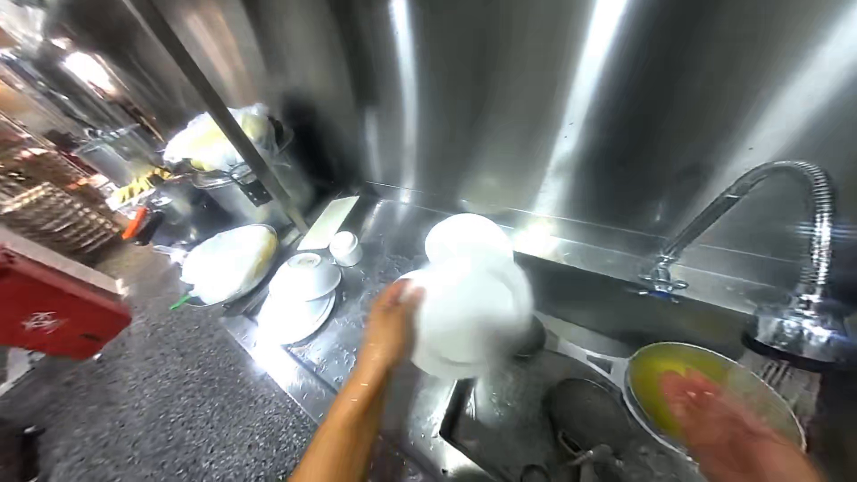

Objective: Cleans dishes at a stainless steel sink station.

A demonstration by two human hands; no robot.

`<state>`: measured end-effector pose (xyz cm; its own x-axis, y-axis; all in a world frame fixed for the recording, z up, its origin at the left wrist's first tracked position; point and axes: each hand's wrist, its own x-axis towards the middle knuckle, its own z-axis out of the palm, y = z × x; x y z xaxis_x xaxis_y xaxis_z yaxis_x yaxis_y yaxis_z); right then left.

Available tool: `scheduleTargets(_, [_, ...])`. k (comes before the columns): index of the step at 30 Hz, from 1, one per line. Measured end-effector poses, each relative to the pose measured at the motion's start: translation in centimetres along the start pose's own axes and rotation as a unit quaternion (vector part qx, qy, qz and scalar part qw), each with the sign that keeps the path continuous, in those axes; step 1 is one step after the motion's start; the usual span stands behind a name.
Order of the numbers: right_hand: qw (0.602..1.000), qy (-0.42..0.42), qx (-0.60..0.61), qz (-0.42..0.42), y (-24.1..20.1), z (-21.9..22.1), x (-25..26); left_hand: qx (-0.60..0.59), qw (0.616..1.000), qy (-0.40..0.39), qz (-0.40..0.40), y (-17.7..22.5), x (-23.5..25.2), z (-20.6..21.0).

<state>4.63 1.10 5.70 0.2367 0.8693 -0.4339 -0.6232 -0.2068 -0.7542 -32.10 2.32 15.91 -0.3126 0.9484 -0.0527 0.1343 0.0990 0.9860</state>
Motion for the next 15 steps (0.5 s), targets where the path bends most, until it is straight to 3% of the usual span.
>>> scheduleTargets(3, [0.979, 0.055, -0.196, 0.003, 6.1, 3.9, -0.3, -0.081, 0.985, 0.156, 0.004, -0.4, 0.3, -5.3])
scheduleTargets(9, [0.899, -0.092, -0.424, -0.064, 12.6, 15.2, 0.7, -0.124, 0.926, 0.329, 0.135, 0.3, 2.8, -13.0])
scheduleTargets(15, [0.796, -0.083, -0.592, -0.098, 14.8, 21.7, 1.3, -0.282, 0.851, 0.438, 0.065, 0.5, 6.9, -21.8])
